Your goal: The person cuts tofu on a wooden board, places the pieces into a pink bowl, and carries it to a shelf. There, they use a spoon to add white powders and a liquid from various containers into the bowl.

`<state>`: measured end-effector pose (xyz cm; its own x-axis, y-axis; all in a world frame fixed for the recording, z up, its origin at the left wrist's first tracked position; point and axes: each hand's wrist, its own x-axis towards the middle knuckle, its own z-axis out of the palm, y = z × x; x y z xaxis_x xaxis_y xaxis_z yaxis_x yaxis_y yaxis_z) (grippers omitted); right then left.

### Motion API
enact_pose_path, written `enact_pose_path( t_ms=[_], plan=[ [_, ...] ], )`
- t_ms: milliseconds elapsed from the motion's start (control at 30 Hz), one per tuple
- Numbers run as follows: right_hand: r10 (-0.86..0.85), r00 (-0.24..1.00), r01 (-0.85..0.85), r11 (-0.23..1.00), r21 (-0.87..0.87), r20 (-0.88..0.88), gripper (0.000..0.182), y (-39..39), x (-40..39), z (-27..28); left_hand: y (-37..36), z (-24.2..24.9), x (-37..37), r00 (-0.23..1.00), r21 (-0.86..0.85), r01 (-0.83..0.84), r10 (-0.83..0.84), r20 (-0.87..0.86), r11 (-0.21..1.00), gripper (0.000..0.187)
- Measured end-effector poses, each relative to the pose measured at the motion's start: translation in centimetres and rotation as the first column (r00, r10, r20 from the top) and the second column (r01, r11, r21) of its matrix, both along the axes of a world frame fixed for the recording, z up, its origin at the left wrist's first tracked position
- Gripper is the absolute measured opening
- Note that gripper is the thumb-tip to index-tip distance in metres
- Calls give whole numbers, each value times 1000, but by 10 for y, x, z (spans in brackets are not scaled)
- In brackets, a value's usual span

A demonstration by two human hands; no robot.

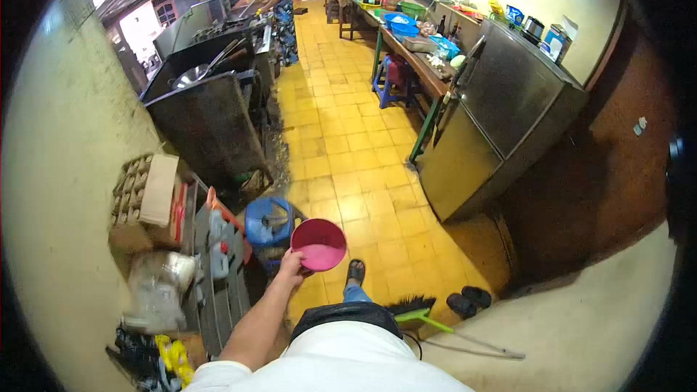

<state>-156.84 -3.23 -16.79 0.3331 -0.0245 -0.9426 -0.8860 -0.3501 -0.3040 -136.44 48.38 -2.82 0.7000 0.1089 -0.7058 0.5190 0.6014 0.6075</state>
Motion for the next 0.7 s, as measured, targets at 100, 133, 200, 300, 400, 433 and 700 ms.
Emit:
enact_pose_path(
  t_ms=[100, 133, 200, 300, 400, 433, 700],
  plan=[
    [246, 966, -245, 969, -19, 85, 24, 11, 87, -17, 26, -18, 56, 987, -34, -156, 157, 31, 987, 50],
    [398, 903, -394, 917, -60, 161, 24, 11, 121, -19, 46, -45, 72, 983, -70, -166, 171, 69, 984, 49],
    [726, 613, -695, 683, -225, 312, 25, 7, 198, -22, 61, -25, 100, 964, -150, -266, 261, -54, 952, 40],
    [578, 764, -518, 814, -262, 285, 22, 5, 343, 9, 104, -64, 137, 930, -191, -366, 363, -54, 911, 42],
    [112, 946, -22, 958, -286, 303, 20, 33, 506, 107, 113, -16, 182, 905, -145, -421, 405, -129, 896, 46],
    [128, 943, -26, 948, -318, 307, 21, 36, 554, 115, 121, -15, 199, 905, -196, -426, 409, -121, 883, 48],
    [65, 851, 21, 987, -157, 521, 17, 132, 766, 92, 197, -70, 442, 891, -230, -452, 430, -144, 862, 53]
  ],
)
